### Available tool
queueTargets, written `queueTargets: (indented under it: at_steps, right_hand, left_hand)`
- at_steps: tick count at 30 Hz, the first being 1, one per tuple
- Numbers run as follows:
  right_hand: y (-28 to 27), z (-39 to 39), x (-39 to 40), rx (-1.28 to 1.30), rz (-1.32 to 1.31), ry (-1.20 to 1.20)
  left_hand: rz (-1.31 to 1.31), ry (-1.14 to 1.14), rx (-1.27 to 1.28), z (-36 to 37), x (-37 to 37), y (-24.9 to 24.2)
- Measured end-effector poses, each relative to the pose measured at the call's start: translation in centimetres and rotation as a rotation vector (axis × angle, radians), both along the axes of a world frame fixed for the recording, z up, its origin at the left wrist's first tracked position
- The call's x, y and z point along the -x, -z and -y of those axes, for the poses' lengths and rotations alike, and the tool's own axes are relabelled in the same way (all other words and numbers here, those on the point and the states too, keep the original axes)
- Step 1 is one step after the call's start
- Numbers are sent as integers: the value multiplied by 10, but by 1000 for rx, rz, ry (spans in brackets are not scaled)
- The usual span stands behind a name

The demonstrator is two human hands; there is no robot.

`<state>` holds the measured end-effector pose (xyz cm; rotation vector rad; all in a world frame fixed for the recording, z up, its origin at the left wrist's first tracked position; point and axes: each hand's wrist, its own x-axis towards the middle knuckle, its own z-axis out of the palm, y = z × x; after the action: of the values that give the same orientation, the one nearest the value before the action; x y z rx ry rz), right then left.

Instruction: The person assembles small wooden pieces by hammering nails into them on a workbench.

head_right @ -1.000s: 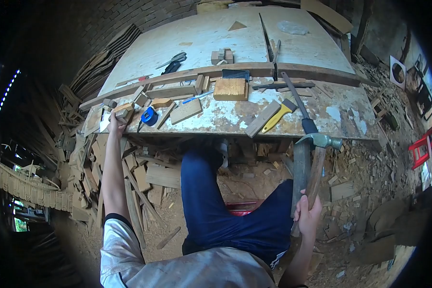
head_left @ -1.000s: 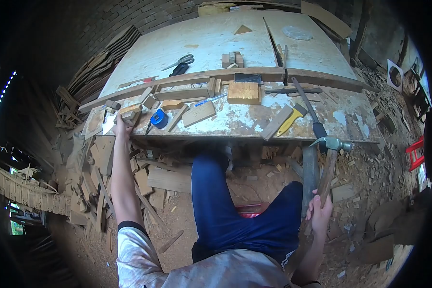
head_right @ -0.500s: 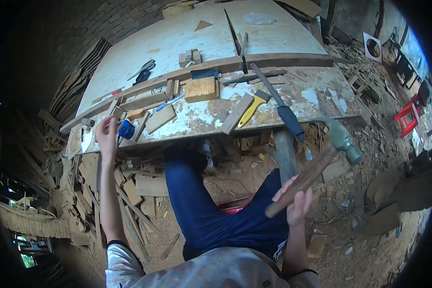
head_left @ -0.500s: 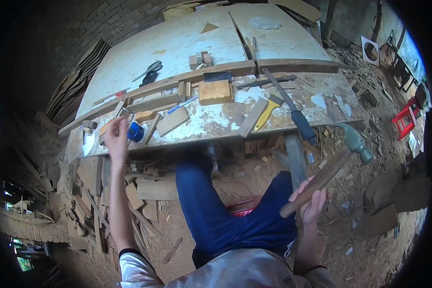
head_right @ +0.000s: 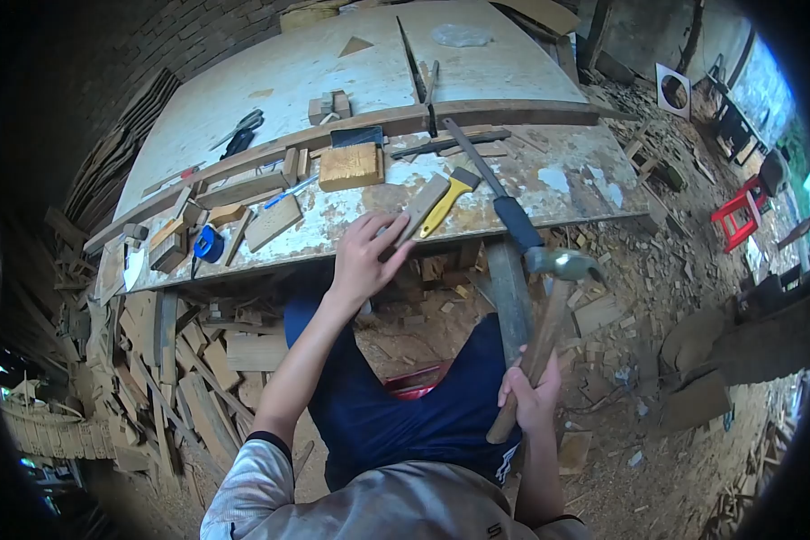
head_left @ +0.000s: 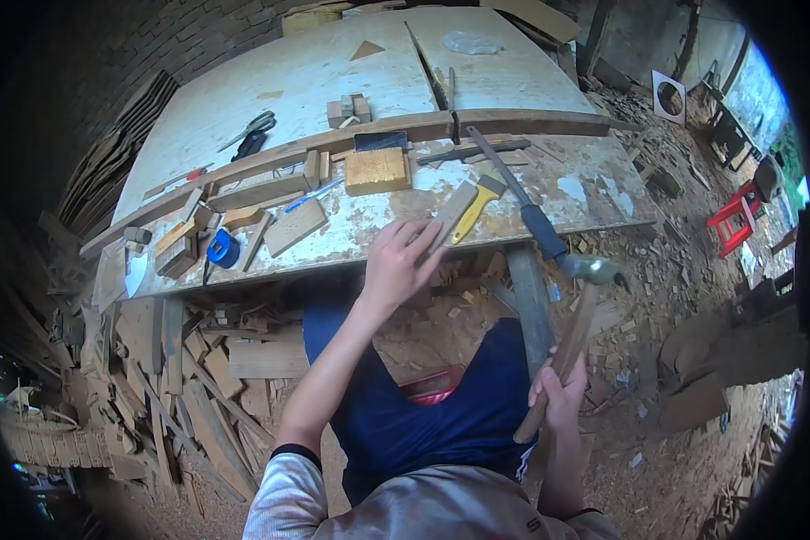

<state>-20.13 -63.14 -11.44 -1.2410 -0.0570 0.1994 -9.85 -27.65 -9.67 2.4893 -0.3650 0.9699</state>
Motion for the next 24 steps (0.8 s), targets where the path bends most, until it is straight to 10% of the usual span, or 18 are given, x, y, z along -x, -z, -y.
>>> queueTargets:
  at_steps: [15, 24]
  right_hand:
    - [2, -65, -2, 223, -37, -254]
    - [17, -87, 3, 120, -89, -310]
  left_hand:
    - [210, -58, 3, -39, 72, 26]
    - [303, -373, 462, 15, 99, 44]
